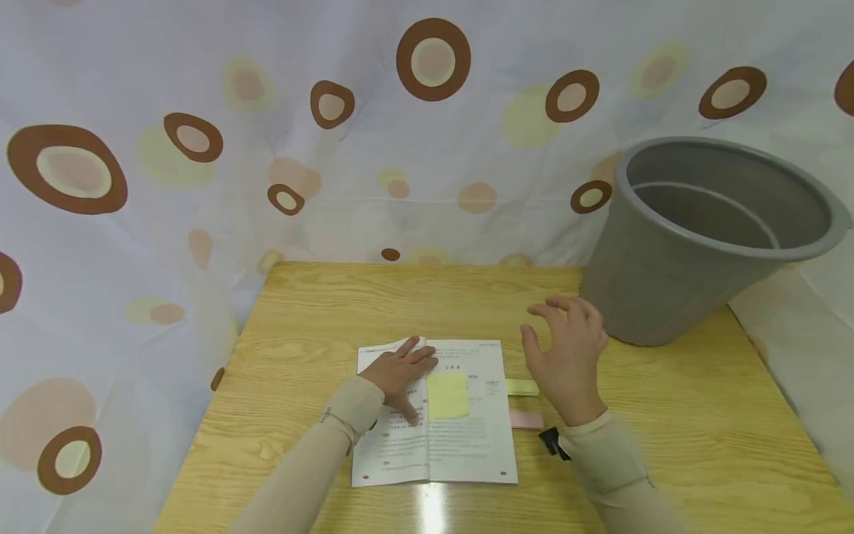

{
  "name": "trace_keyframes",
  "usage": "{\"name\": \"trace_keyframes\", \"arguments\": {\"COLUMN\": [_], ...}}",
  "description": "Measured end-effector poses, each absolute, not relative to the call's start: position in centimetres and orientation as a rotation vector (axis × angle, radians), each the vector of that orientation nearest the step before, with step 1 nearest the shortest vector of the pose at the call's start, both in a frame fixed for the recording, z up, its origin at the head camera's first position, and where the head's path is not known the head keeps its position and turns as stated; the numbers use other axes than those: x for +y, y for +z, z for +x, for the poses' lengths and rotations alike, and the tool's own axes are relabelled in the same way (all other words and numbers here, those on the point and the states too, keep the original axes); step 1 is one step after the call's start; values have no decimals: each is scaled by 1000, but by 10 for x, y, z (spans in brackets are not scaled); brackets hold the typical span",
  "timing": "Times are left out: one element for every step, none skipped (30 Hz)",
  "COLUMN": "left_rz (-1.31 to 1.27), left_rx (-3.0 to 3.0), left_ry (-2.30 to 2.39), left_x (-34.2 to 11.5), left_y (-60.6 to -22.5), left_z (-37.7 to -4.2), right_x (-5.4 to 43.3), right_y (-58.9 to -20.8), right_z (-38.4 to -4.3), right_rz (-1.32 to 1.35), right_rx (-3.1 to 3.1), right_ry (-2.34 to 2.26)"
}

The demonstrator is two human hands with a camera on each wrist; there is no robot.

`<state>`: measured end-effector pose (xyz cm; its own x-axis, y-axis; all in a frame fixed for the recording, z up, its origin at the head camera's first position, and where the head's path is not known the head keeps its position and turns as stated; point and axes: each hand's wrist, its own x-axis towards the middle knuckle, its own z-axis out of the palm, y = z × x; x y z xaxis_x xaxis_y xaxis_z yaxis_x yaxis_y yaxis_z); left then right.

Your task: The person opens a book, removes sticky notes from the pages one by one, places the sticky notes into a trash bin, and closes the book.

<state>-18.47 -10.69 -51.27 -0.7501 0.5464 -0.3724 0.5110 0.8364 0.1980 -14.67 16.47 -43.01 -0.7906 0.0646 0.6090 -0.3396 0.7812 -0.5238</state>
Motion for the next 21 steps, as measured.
{"name": "trace_keyframes", "arguments": {"left_rz": [783, 782, 782, 783, 783, 785, 785, 785, 785, 785, 784, 784, 781, 783, 784, 787, 791, 794, 797, 800, 803], "left_rx": [2589, 2586, 2581, 2578, 2577, 2579, 2579, 2579, 2576, 2575, 2571, 2568, 2564, 2565, 2566, 2566, 2565, 2563, 2564, 2564, 2565], "left_ry": [125, 133, 134, 134, 127, 120, 113, 106, 101, 102, 103, 102, 98, 97, 96, 94, 88, 80, 77, 74, 67], "left_x": [-106, -106, -105, -105, -105, -105, -104, -104, -105, -105, -105, -106, -106, -106, -106, -106, -106, -106, -105, -105, -105], "left_y": [-513, -513, -513, -512, -512, -512, -512, -512, -512, -512, -512, -513, -513, -513, -513, -514, -513, -513, -513, -512, -511], "left_z": [-184, -184, -184, -183, -183, -183, -183, -184, -184, -184, -184, -185, -185, -186, -186, -186, -187, -187, -187, -187, -187], "right_x": [162, 159, 156, 154, 151, 150, 148, 147, 145, 144, 144, 143, 142, 142, 141, 141, 141, 140, 140, 140, 139], "right_y": [-435, -439, -443, -446, -449, -451, -453, -455, -456, -458, -459, -460, -461, -461, -461, -462, -462, -463, -464, -464, -466], "right_z": [-146, -145, -144, -144, -143, -142, -141, -140, -139, -138, -137, -136, -135, -135, -135, -134, -134, -134, -134, -134, -133], "right_rz": [206, 208, 208, 203, 198, 191, 184, 179, 173, 167, 161, 156, 153, 151, 147, 140, 136, 131, 131, 137, 144], "right_rx": [-2372, -2395, -2415, -2435, -2456, -2479, -2503, -2526, -2546, -2567, -2586, -2601, -2615, -2627, -2640, -2651, -2658, -2667, -2677, -2689, -2703], "right_ry": [849, 845, 842, 838, 837, 839, 843, 847, 851, 856, 863, 869, 872, 876, 883, 888, 893, 896, 893, 886, 877]}}
